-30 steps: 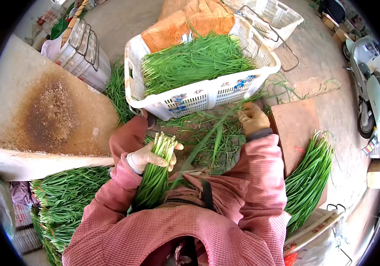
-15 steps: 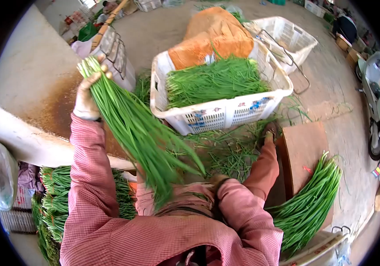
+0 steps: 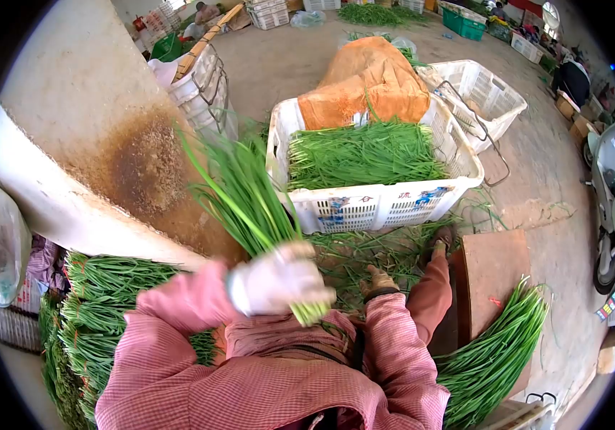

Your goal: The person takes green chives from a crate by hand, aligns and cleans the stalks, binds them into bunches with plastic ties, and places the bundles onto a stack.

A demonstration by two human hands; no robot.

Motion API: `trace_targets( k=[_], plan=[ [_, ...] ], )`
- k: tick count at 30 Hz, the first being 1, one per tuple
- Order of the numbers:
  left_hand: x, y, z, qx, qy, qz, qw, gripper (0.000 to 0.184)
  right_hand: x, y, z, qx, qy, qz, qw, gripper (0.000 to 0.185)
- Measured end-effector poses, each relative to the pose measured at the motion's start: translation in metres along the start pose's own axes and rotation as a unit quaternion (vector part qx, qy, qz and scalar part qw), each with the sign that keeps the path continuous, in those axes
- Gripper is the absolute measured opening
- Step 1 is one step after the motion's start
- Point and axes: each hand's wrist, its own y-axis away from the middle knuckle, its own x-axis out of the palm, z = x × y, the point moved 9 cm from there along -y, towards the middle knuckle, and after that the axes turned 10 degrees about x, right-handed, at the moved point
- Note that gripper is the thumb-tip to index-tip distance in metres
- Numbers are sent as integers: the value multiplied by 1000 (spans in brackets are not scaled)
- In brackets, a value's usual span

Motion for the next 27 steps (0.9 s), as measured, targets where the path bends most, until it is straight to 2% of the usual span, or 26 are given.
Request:
trace_targets(
  k=[1, 3, 4, 5, 7, 9, 11, 12, 14, 16, 17, 19, 21, 23, 24, 25, 27],
  plan=[
    [51, 9, -21, -2, 57, 69, 996, 41, 13, -5, -13, 5, 2, 2, 1000, 58],
    [134, 37, -64, 27, 90, 160, 983, 28, 40, -23, -39, -11, -96, 13, 995, 52],
    [157, 48, -72, 1, 108, 192, 975, 23, 16, 1, -32, -13, -71, -31, 997, 43],
    [159, 45, -74, -1, 116, 187, 976, 23, 22, 4, -38, -8, -65, -26, 998, 43],
    [169, 44, -70, -18, 115, 231, 966, 19, 10, 17, -33, -86, -249, -72, 962, 30],
    [171, 43, -68, -17, 131, 221, 966, 17, 4, 24, -18, -113, -243, -60, 961, 28],
    [172, 43, -67, -19, 133, 255, 958, 18, -17, 41, 24, -164, -261, -53, 950, 24],
    [169, 44, -66, -18, 136, 257, 957, 18, -25, 47, 44, -186, -273, -50, 942, 22],
    [153, 41, -64, -19, 128, 176, 976, 20, -33, 52, 71, -246, -297, -67, 920, 21],
    [147, 42, -63, -21, 124, 149, 981, 21, -33, 52, 90, -299, -343, -73, 887, 22],
    [143, 43, -62, -26, 114, 123, 985, 22, -29, 49, 95, -297, -343, -70, 889, 22],
    [144, 47, -63, -33, 92, 99, 990, 22, -4, 32, 100, -219, -436, 70, 870, 22],
    [144, 50, -63, -42, 76, 91, 992, 21, 8, 22, 102, -180, -500, 116, 839, 22],
    [145, 52, -63, -51, 71, 73, 993, 20, -17, 46, 126, -328, -374, -8, 867, 23],
    [144, 53, -62, -59, 66, 54, 995, 19, -28, 59, 135, -250, -293, 42, 922, 27],
    [144, 53, -63, -59, 67, 54, 995, 19, -37, 65, 143, -249, -293, 43, 922, 27],
    [138, 54, -62, -68, 47, 17, 996, 19, -10, 63, 140, -142, -132, 156, 969, 30]
  ],
)
